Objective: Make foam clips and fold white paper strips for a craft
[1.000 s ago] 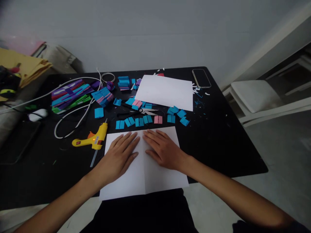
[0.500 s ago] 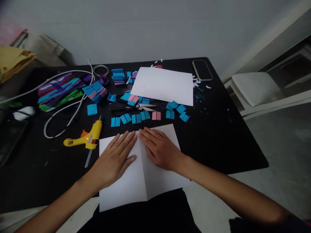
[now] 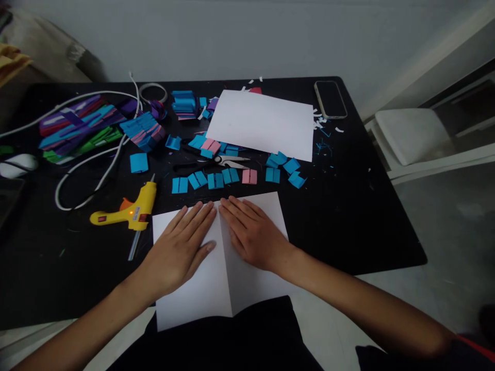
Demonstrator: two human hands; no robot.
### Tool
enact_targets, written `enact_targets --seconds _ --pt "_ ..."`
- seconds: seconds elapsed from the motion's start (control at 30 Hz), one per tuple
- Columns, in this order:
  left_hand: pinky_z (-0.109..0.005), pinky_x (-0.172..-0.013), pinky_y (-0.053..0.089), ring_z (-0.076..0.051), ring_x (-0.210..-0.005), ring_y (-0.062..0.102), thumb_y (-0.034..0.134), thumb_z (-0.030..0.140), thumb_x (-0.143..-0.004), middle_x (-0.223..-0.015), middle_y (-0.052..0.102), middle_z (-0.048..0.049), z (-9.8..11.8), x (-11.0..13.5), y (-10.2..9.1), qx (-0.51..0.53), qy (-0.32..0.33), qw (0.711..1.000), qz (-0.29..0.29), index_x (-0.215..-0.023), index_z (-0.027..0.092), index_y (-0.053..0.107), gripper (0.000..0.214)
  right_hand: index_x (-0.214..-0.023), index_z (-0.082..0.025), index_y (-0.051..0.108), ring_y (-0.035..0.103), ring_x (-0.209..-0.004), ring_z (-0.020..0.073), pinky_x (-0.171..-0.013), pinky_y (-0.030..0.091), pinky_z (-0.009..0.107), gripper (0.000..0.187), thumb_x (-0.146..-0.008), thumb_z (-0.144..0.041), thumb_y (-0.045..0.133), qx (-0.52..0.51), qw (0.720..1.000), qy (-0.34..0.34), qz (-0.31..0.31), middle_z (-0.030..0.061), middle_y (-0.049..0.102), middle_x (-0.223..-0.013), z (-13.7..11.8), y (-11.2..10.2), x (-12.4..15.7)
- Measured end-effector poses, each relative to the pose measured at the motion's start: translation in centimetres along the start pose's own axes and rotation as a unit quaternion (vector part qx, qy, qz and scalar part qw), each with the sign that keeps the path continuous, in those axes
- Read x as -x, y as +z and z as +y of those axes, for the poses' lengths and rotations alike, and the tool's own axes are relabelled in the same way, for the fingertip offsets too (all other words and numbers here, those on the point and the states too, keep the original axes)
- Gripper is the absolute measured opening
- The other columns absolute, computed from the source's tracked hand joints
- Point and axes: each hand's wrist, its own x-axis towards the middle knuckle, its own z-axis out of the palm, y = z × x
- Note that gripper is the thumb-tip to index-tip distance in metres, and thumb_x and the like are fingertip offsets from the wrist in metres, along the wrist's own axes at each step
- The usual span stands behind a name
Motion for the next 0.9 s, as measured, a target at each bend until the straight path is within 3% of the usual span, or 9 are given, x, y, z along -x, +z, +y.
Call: enact_targets --seconds 0.23,0.9 --pt "-0.056 -0.128 0.031 -0.033 -0.156 0.035 0.046 0.04 -0.107 -0.169 0.035 -0.0147 0.04 0.03 0.07 -0.001 -0.003 1.0 0.0 -0.165 0.013 0.026 0.067 -0.167 -0.014 0.018 0.035 -0.156 0.0272 -0.124 0.041 0.054 0.07 -0.101 -0.013 0.043 -0.003 1.0 -0.004 0.004 0.0161 0.044 -0.163 0.06 0.14 0.09" --pt "-0.057 -0.127 0.032 -0.032 -0.156 0.035 0.046 0.039 -0.107 -0.168 0.036 -0.0156 0.1 0.07 0.11 -0.012 -0.001 1.0 0.003 -0.164 0.011 0.028 0.066 -0.167 -0.014 0.019 0.036 -0.155 0.0266 -0.124 0.041 0.053 0.069 -0.102 -0.012 0.043 0.004 1.0 0.007 0.011 0.0159 0.045 -0.162 -0.21 0.23 0.08"
